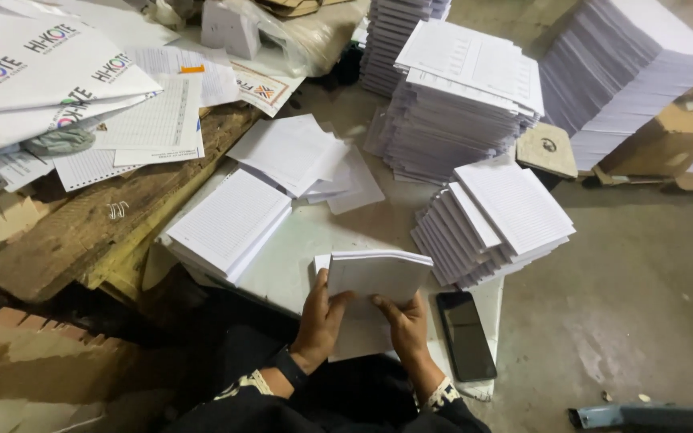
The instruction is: Counting and stacking printed paper sheets into organized piles on a workbench
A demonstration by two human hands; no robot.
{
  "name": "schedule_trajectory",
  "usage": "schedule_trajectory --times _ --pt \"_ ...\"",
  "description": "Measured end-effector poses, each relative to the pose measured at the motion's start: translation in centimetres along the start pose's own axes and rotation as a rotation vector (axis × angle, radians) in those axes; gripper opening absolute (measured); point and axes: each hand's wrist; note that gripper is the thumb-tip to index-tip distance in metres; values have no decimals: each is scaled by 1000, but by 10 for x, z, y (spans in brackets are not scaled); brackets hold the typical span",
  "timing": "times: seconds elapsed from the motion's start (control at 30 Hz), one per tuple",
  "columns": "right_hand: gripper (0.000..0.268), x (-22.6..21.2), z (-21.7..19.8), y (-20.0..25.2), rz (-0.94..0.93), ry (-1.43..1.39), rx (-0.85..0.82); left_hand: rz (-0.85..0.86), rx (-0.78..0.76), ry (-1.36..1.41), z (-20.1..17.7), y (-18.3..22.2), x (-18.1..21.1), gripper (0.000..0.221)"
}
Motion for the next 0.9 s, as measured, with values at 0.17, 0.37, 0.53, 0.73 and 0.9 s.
schedule_trajectory --times 0.17,0.37,0.53,0.73,0.9 --pt "37 -13 3 -2 52 -16 0 49 113 -49 8 -6 -57 46" --pt "42 -28 4 2 137 -106 -60 -123 66 103 4 -3 -8 37" --pt "42 -46 10 12 216 -134 -69 -194 74 174 5 4 2 35" --pt "49 -64 13 31 349 -106 -73 -308 148 248 2 9 8 40" --pt "52 -33 9 55 444 -479 63 -307 253 412 3 11 18 39"
Point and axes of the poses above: each hand's wrist, its own y-axis away from the middle knuckle, its own z-axis out of the palm, x = y × z, and after that the axes turned 12 degrees about -x, right-handed
